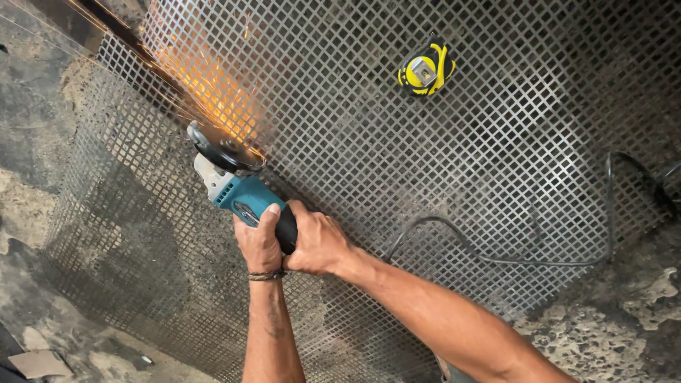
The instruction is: The person cuts a metal mesh using an angle grinder.
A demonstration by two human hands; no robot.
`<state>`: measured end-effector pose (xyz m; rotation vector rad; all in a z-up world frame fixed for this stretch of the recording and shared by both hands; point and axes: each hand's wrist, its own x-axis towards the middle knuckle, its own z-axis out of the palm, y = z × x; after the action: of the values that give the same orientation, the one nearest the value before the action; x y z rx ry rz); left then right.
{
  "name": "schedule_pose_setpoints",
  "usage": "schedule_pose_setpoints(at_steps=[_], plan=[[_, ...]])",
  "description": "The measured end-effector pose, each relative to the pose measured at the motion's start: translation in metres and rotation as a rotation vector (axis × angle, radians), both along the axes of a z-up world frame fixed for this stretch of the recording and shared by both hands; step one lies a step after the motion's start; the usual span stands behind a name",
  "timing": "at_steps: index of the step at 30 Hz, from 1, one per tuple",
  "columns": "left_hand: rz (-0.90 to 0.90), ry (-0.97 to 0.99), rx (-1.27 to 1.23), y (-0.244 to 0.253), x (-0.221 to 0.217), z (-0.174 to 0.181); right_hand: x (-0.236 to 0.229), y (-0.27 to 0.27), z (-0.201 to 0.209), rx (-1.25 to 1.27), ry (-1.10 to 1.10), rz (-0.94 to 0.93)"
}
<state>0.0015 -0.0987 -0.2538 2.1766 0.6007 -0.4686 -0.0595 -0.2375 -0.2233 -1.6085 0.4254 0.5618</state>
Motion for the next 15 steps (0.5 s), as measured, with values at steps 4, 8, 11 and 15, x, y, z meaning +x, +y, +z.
schedule_pose_setpoints(at_steps=[4, 8, 11, 15], plan=[[0.001, 0.004, 0.006, 0.000, 0.000, -0.002, 0.000, -0.002, 0.002, 0.025, -0.002, -0.009], [0.002, -0.010, -0.029, 0.001, -0.003, 0.001, -0.004, 0.002, -0.006, 0.002, 0.003, 0.023], [0.003, -0.009, -0.030, 0.000, -0.005, 0.000, -0.006, 0.001, -0.006, 0.000, 0.007, 0.025], [0.015, -0.020, -0.028, 0.004, -0.007, -0.009, -0.008, 0.004, -0.012, -0.011, 0.004, 0.015]])
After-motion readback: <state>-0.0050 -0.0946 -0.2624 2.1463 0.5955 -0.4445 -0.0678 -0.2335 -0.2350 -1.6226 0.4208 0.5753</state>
